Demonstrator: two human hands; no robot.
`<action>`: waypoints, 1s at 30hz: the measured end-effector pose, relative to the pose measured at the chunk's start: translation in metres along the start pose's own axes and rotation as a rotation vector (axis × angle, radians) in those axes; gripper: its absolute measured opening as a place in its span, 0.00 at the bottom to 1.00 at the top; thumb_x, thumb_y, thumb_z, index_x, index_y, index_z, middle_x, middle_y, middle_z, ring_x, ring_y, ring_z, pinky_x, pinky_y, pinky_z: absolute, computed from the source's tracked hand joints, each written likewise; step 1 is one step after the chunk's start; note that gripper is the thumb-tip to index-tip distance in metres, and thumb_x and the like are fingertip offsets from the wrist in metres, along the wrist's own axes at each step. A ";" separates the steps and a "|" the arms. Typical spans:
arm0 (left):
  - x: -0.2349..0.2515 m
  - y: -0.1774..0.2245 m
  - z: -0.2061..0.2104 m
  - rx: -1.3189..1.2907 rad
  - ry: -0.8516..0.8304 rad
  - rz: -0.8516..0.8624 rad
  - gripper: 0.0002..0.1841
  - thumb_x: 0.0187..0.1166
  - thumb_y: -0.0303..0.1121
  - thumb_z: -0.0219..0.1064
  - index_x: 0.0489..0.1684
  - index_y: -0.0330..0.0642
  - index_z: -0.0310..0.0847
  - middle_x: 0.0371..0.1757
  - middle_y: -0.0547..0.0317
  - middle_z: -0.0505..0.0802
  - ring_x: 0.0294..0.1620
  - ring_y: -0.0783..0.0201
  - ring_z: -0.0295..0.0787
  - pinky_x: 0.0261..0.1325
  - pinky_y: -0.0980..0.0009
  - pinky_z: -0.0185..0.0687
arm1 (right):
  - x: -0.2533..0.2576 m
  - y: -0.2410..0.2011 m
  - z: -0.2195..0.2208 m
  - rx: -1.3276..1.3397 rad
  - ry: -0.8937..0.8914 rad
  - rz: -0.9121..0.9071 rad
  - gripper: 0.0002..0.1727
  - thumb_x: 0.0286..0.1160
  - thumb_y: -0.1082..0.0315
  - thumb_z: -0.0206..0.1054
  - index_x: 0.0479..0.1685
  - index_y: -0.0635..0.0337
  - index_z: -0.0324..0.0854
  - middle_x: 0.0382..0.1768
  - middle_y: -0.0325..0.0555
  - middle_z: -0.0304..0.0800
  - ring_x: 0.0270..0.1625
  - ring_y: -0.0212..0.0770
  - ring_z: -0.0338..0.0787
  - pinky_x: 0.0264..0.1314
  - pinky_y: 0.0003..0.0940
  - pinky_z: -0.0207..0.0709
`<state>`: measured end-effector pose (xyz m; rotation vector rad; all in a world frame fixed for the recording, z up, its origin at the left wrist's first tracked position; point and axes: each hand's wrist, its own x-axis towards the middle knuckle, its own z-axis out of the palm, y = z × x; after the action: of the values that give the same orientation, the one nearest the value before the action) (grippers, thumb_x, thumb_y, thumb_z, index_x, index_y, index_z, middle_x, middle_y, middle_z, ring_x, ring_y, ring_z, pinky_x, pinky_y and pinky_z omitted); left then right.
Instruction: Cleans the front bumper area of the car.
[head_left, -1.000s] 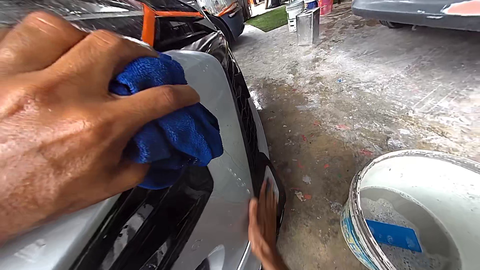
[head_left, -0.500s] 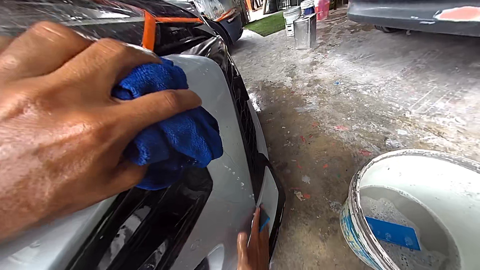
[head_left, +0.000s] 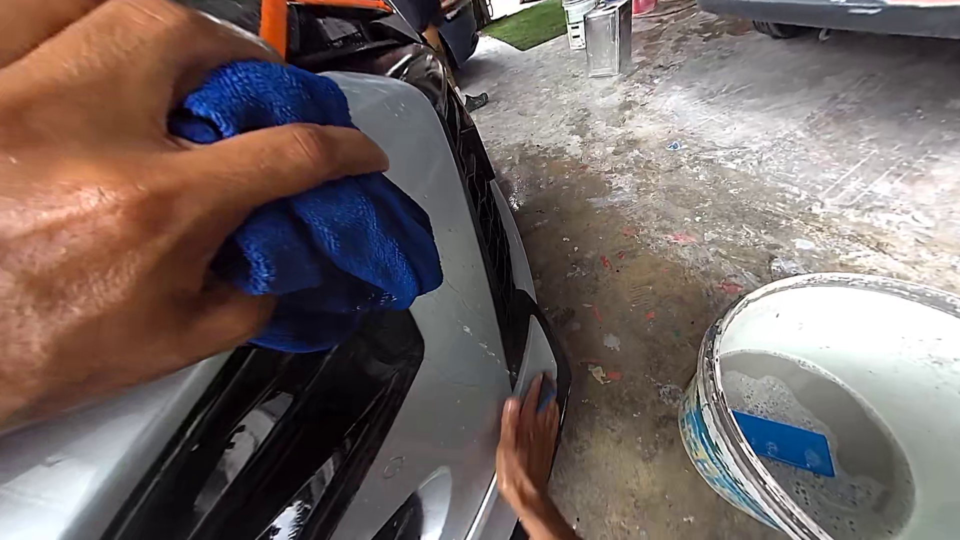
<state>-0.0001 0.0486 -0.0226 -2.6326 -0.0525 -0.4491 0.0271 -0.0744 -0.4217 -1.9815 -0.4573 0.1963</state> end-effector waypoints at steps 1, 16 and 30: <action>0.000 -0.003 0.002 -0.025 0.003 -0.017 0.30 0.62 0.39 0.67 0.72 0.50 0.81 0.74 0.35 0.79 0.73 0.32 0.75 0.70 0.35 0.70 | 0.038 -0.006 0.001 -0.029 -0.027 0.031 0.43 0.89 0.41 0.32 0.88 0.70 0.61 0.91 0.67 0.54 0.93 0.62 0.55 0.95 0.57 0.43; 0.001 -0.001 0.003 -0.026 0.063 0.026 0.29 0.63 0.38 0.65 0.71 0.51 0.82 0.70 0.30 0.80 0.68 0.28 0.77 0.63 0.31 0.71 | 0.099 -0.018 -0.005 0.108 -0.090 0.210 0.43 0.91 0.38 0.33 0.91 0.61 0.59 0.91 0.62 0.55 0.93 0.58 0.57 0.94 0.56 0.45; 0.002 0.009 -0.004 0.031 0.032 0.017 0.28 0.63 0.37 0.65 0.69 0.52 0.84 0.71 0.32 0.80 0.70 0.28 0.76 0.67 0.34 0.70 | 0.052 -0.008 -0.011 0.269 0.001 0.273 0.42 0.88 0.39 0.45 0.92 0.61 0.58 0.89 0.63 0.61 0.90 0.58 0.63 0.92 0.55 0.53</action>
<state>0.0013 0.0385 -0.0227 -2.5925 -0.0261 -0.4810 0.0763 -0.0595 -0.4069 -1.7722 -0.1478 0.4066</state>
